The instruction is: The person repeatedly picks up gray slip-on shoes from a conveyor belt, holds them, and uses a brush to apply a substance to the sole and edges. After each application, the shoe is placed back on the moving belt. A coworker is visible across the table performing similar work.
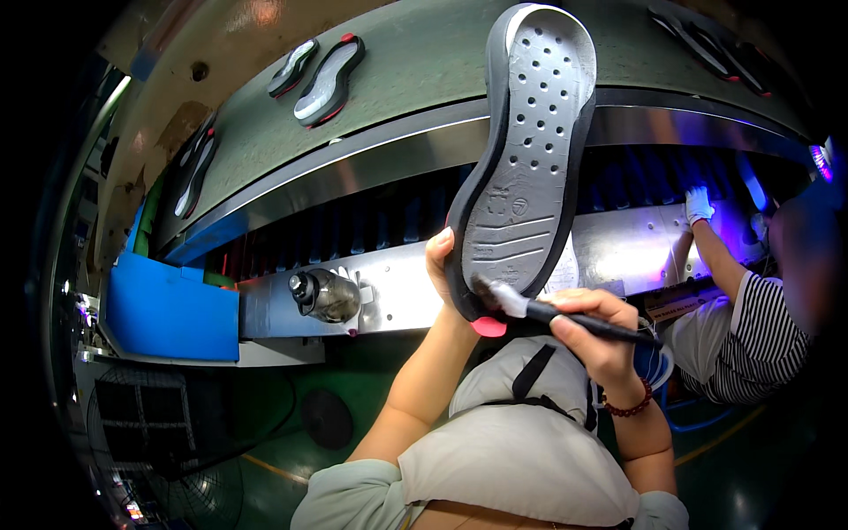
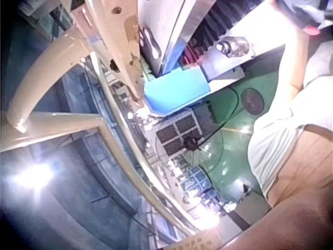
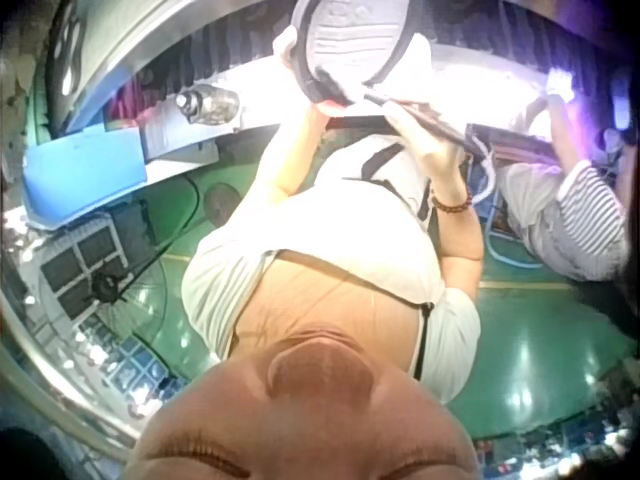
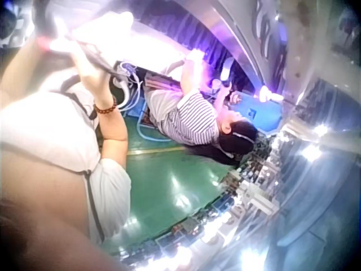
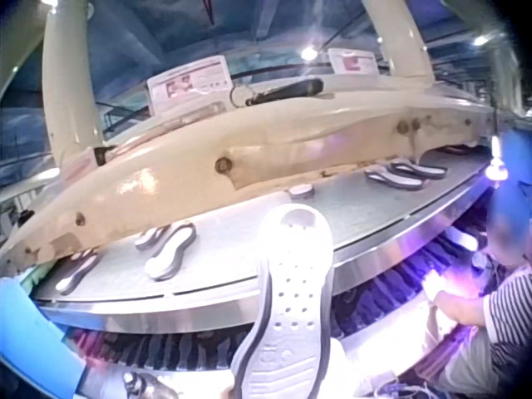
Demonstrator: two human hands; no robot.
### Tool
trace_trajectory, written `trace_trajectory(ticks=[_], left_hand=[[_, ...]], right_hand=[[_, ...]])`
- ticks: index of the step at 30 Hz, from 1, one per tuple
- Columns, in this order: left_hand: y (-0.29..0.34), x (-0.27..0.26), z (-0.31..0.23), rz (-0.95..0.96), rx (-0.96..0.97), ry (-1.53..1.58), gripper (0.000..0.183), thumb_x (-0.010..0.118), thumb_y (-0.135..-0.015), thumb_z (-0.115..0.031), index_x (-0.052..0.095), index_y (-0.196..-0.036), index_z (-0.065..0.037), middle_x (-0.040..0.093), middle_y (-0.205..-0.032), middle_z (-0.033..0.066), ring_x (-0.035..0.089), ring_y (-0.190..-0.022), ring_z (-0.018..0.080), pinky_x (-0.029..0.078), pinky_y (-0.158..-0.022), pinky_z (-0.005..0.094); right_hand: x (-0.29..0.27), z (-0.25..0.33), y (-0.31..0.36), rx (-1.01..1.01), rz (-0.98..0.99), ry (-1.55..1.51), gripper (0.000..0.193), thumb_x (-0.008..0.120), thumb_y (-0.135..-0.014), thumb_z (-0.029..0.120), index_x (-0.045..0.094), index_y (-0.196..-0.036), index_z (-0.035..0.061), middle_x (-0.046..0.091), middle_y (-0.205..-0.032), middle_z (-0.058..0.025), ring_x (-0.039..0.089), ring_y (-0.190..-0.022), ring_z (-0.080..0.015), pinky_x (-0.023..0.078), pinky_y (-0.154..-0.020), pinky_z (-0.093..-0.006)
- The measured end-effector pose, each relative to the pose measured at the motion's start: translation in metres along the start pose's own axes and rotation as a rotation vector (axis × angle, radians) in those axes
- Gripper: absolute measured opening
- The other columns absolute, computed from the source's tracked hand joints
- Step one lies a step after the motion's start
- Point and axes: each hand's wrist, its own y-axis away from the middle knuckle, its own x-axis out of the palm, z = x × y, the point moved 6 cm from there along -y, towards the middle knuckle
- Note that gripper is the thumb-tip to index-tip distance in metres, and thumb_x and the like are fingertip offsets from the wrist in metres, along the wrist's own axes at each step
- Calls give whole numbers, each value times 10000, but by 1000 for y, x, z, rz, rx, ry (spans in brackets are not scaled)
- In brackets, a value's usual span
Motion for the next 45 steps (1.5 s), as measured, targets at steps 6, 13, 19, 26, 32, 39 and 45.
trace_trajectory(ticks=[6,13,19,26,32,39,45], left_hand=[[-2,-3,0,10,-24,-44,485,501,-748,-280,493,-1097,57,568,-1044,213,586,-905,294,467,-819,379],[-5,-4,2,-73,-75,-113,511,494,-734,-273,475,-1125,56,558,-1060,218,584,-897,305,464,-817,395],[-10,-11,-4,-10,-150,-125,465,476,-750,-263,504,-1099,43,569,-1048,209,590,-888,294,471,-802,393],[-4,-8,17,-160,-425,-80,454,482,-740,-259,523,-1074,45,586,-1017,201,595,-870,291,481,-786,377],[6,3,27,-382,-671,-300,413,502,-729,-247,546,-1054,4,599,-988,159,600,-849,252,481,-789,346],[24,-2,21,-694,-784,-586,419,556,-729,-226,530,-1097,-28,590,-1007,130,594,-852,211,482,-767,327],[30,5,19,-653,-841,-601,398,571,-738,-203,527,-1089,-20,585,-1017,124,581,-879,203,464,-792,319]], right_hand=[[-2,14,-8,-121,106,-4,165,622,-705,-54,610,-869,-50,629,-902,-160,610,-841,-194,470,-769,-280],[-10,18,-23,9,191,30,130,655,-691,-29,623,-817,-36,640,-861,-153,620,-804,-190,480,-732,-271],[6,24,-8,-145,475,239,153,666,-674,-16,639,-824,-4,643,-858,-128,624,-815,-215,483,-739,-289],[-8,14,-16,-84,362,211,147,674,-662,-15,635,-803,-4,645,-849,-112,616,-777,-181,468,-723,-270],[-19,27,-23,-136,469,347,173,657,-671,-54,633,-835,-6,653,-858,-121,638,-816,-214,498,-730,-266],[-18,42,-24,-123,722,390,180,679,-675,-10,632,-849,-5,646,-870,-145,637,-833,-244,512,-742,-305],[-29,30,-19,-81,924,602,153,672,-685,3,614,-826,-15,647,-847,-138,636,-822,-264,514,-727,-309]])
